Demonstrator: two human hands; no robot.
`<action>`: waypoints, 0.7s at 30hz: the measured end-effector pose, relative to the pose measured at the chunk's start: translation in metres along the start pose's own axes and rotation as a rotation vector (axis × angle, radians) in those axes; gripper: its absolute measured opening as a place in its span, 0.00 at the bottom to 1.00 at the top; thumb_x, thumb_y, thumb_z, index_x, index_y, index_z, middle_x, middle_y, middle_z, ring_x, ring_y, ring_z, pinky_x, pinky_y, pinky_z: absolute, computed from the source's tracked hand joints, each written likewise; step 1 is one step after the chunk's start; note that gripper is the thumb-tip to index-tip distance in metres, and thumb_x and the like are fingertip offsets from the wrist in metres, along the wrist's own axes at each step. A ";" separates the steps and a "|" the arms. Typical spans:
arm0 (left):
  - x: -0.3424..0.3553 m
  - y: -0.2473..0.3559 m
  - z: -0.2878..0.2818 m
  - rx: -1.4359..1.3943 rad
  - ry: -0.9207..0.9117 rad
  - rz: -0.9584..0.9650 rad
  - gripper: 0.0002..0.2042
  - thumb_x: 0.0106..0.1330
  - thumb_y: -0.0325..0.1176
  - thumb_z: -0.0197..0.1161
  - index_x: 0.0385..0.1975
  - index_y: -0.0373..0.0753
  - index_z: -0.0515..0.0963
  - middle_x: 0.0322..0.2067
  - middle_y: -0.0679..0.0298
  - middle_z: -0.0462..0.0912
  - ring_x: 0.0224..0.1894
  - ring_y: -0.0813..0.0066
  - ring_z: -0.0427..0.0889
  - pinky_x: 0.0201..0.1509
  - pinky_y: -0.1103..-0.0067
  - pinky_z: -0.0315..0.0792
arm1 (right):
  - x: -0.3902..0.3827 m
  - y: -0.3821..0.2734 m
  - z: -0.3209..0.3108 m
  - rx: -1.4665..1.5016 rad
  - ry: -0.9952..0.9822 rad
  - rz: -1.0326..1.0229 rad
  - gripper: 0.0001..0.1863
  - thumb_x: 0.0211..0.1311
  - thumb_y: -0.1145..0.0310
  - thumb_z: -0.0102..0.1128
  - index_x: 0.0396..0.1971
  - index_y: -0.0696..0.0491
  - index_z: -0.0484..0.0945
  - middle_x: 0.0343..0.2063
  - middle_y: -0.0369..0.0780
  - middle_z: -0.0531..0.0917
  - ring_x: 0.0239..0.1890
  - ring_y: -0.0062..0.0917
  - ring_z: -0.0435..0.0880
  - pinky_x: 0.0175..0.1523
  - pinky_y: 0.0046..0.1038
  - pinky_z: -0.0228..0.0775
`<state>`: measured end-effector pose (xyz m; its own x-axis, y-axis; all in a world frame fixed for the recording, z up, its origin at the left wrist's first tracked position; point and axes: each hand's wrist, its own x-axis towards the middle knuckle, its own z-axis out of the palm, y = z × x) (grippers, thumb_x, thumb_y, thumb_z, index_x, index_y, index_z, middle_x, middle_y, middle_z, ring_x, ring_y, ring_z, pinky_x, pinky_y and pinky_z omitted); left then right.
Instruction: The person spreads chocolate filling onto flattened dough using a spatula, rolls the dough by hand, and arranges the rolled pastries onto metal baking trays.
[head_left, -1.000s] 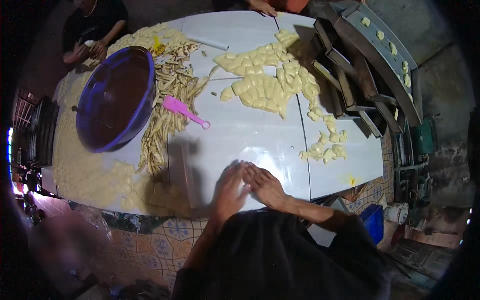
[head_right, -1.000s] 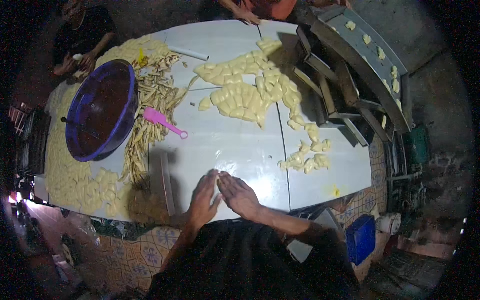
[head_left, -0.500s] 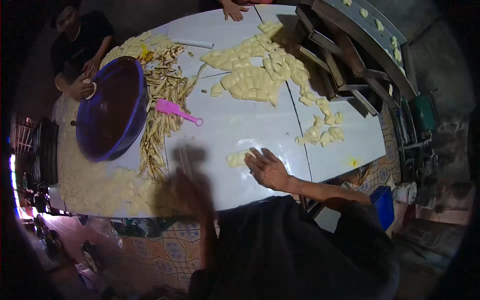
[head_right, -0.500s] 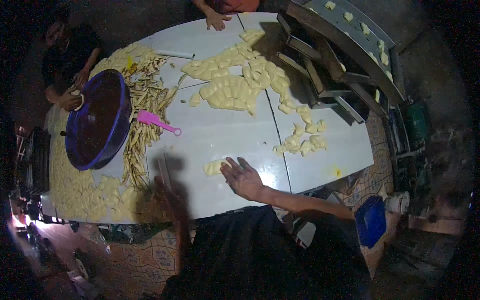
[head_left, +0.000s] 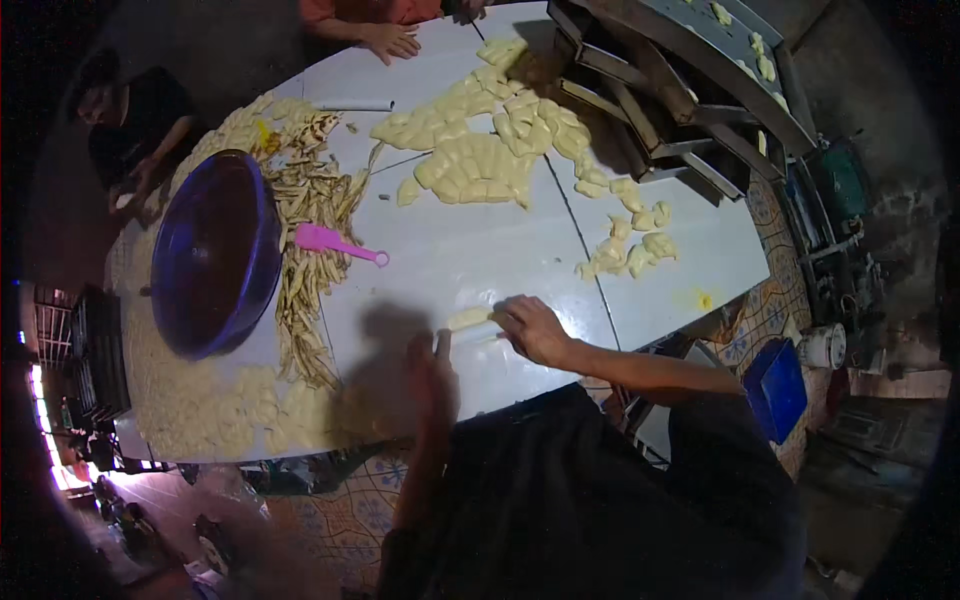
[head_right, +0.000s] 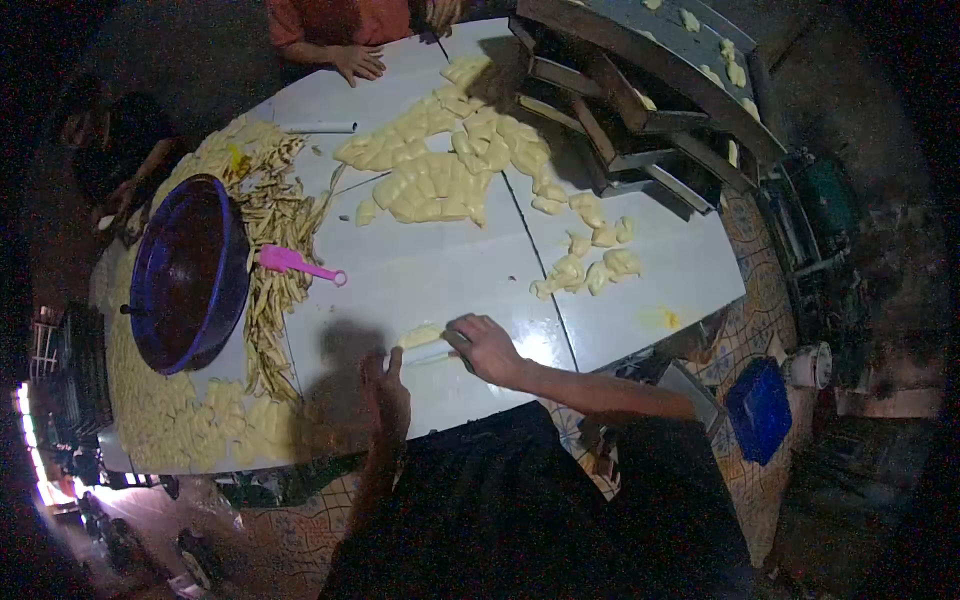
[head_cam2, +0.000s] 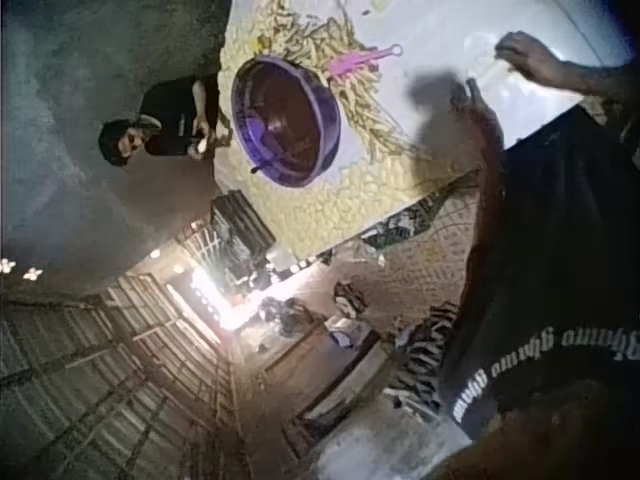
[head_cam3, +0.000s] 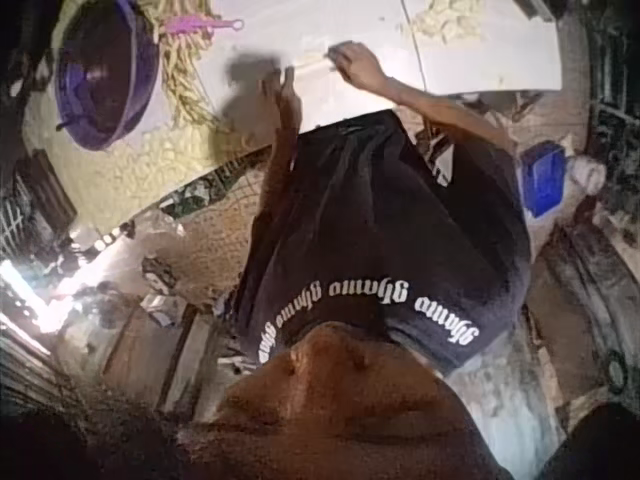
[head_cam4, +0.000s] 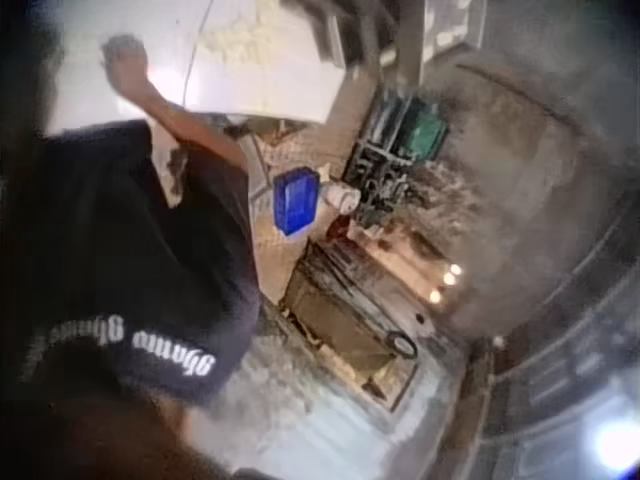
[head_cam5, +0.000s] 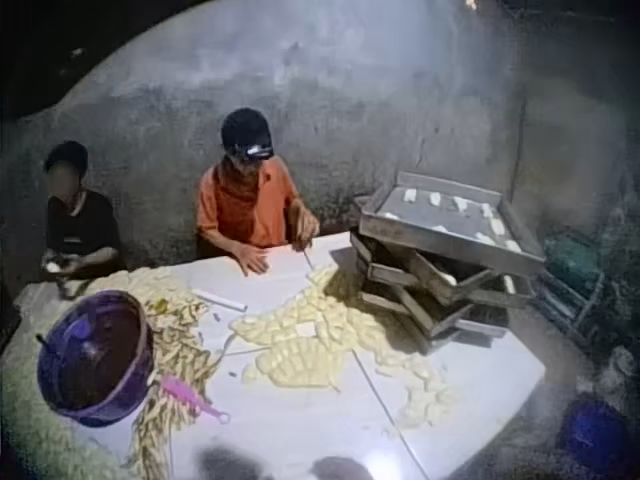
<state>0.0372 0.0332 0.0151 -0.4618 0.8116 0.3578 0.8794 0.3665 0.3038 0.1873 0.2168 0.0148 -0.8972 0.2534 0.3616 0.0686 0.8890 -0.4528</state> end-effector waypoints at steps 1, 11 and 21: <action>-0.010 0.004 -0.005 -0.091 0.012 -0.023 0.18 0.55 0.18 0.61 0.48 0.33 0.80 0.46 0.48 0.77 0.55 0.49 0.75 0.61 0.63 0.69 | -0.013 -0.004 -0.002 0.021 -0.063 0.049 0.21 0.58 0.64 0.69 0.50 0.54 0.79 0.49 0.42 0.79 0.53 0.37 0.78 0.57 0.39 0.69; 0.076 -0.002 0.016 0.434 -0.097 -0.259 0.30 0.72 0.47 0.56 0.70 0.37 0.65 0.73 0.51 0.61 0.76 0.51 0.56 0.70 0.38 0.52 | 0.057 0.012 0.010 -0.216 0.037 0.172 0.19 0.66 0.54 0.60 0.53 0.41 0.83 0.50 0.40 0.76 0.50 0.37 0.73 0.53 0.41 0.62; 0.157 -0.039 0.018 -0.215 0.039 -0.161 0.32 0.72 0.38 0.57 0.74 0.38 0.56 0.66 0.40 0.67 0.68 0.40 0.65 0.67 0.48 0.60 | 0.147 0.052 -0.001 -0.268 -0.031 0.250 0.18 0.64 0.53 0.64 0.48 0.47 0.87 0.43 0.45 0.80 0.49 0.39 0.76 0.49 0.41 0.67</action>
<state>-0.0674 0.1548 0.0431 -0.6013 0.7311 0.3224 0.7516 0.3806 0.5388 0.0595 0.3002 0.0452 -0.8508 0.4675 0.2401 0.3957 0.8705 -0.2928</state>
